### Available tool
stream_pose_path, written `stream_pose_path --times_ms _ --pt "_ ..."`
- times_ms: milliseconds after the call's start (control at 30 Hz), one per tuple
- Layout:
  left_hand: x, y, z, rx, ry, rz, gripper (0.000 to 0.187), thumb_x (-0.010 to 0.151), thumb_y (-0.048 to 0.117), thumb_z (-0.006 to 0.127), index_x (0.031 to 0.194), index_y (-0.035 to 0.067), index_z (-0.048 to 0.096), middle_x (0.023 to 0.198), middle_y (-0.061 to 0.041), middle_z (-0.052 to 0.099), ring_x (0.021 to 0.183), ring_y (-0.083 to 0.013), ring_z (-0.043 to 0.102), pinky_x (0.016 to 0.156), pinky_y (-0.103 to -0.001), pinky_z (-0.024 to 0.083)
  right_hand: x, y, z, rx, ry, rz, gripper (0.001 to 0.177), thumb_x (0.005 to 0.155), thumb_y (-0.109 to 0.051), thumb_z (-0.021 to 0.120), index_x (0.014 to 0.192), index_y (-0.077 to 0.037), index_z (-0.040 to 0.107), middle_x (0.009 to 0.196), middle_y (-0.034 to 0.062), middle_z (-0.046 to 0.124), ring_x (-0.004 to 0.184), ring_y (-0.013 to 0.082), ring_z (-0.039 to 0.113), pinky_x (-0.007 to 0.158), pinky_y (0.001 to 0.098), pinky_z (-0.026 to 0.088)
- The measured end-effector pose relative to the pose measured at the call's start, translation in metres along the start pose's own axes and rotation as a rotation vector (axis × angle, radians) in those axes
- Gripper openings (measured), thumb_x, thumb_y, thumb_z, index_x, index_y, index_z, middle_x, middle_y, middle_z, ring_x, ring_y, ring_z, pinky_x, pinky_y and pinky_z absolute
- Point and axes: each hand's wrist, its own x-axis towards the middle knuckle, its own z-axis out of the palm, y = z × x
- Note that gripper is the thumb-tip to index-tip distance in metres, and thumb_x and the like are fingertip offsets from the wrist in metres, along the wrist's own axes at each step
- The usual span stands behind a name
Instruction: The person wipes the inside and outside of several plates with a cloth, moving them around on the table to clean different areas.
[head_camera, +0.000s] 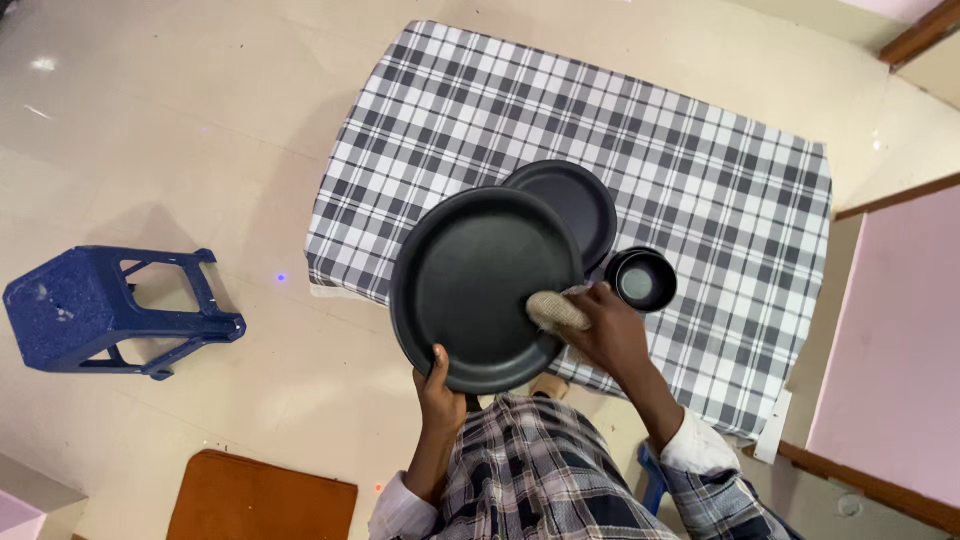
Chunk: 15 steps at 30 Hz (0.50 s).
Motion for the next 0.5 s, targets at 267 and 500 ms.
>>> stream_pose_path --times_ms 267,500 --pt "-0.007 -0.027 0.001 0.279 -0.188 -0.088 0.04 0.087 0.001 0.068 0.124 -0.01 0.059 0.109 -0.017 0.071 0.099 -0.0255 0.07 0.088 -0.038 0.057 0.063 -0.037 0.009 0.103 0.343 -0.058 0.049 0.075 -0.023 0.086 0.119 -0.006 0.074 0.104 0.0104 0.064 0.087 0.0307 0.068 0.074 0.0421 0.056" --pt "0.0 -0.052 -0.025 0.221 -0.17 -0.089 0.043 0.082 -0.005 0.059 0.125 -0.006 0.057 0.102 -0.011 0.066 0.089 -0.0208 0.067 0.076 -0.034 0.056 0.023 -0.096 0.033 0.24 -0.149 -0.253 0.055 0.07 -0.023 0.084 0.121 -0.008 0.073 0.107 0.0089 0.064 0.089 0.0295 0.069 0.076 0.0419 0.057"
